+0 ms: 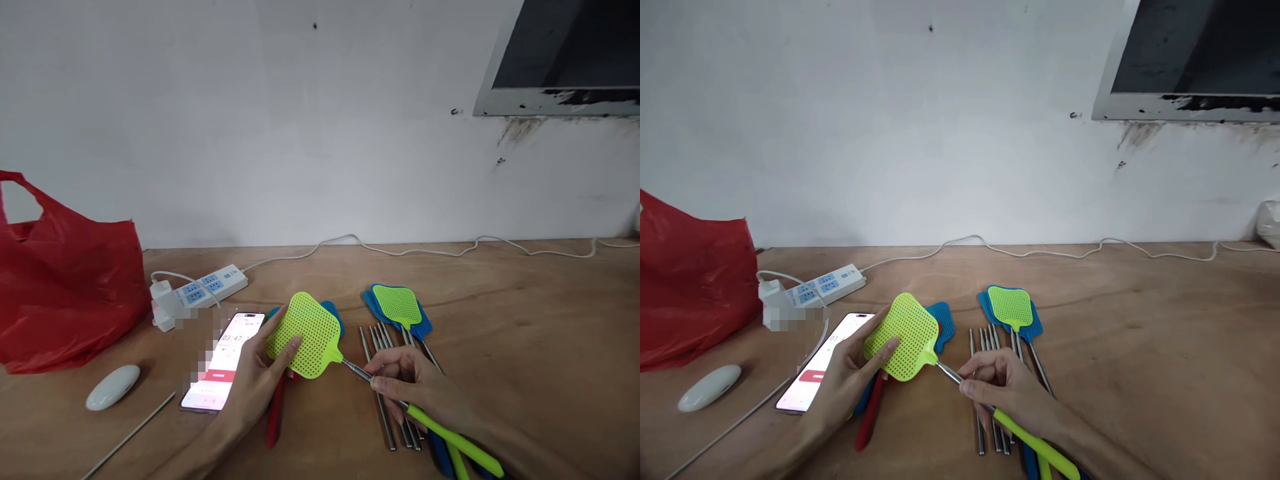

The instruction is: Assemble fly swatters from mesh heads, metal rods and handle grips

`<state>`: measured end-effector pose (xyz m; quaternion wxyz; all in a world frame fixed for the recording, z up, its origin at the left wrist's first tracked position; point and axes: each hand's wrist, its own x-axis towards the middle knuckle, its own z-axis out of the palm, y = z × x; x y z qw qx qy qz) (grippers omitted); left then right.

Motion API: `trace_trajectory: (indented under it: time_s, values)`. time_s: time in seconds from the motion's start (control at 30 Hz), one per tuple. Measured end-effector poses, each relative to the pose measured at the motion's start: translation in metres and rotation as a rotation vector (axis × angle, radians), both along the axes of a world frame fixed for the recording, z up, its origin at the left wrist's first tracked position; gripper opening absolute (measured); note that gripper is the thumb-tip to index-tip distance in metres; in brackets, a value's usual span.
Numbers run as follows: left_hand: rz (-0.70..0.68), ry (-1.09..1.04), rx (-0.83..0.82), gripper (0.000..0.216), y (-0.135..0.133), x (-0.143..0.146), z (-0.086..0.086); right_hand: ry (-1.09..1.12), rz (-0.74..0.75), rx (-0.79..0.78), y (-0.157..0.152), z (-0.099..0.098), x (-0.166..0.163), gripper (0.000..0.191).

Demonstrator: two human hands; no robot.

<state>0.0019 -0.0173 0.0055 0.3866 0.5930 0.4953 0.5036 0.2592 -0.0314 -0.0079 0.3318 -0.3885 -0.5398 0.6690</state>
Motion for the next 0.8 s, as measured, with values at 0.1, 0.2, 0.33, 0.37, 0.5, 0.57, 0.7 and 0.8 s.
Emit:
trace_trajectory:
  time_s: [0.1, 0.2, 0.33, 0.37, 0.5, 0.57, 0.7, 0.8]
  values:
    - [-0.027, -0.015, -0.061, 0.073, -0.003, 0.001, 0.0, 0.029, -0.005, -0.002, -0.002, 0.001, -0.003, 0.043]
    - [-0.044, -0.025, -0.081, 0.076, -0.004, 0.001, 0.001, 0.037, 0.002, -0.004, -0.004, 0.003, -0.002, 0.043]
    - [-0.091, 0.009, -0.076, 0.075, -0.003, 0.002, 0.001, 0.008, -0.005, 0.016, -0.005, 0.007, 0.002, 0.044]
    - [-0.093, 0.029, -0.048, 0.073, -0.003, 0.003, 0.001, -0.002, -0.007, 0.018, -0.004, 0.008, 0.003, 0.045]
    - [-0.021, 0.089, 0.077, 0.068, -0.006, 0.008, -0.005, -0.016, -0.075, 0.017, 0.001, 0.008, 0.005, 0.048]
    - [0.053, 0.047, 0.103, 0.067, -0.007, 0.009, -0.007, 0.049, -0.2, 0.031, 0.004, 0.009, 0.004, 0.049]
    - [0.098, -0.007, 0.095, 0.055, -0.005, 0.005, -0.007, 0.302, -0.4, -0.038, 0.006, 0.013, 0.003, 0.037]
    - [0.018, 0.009, 0.069, 0.043, -0.004, 0.002, -0.004, 0.475, -0.349, -0.125, 0.005, 0.017, 0.004, 0.027]
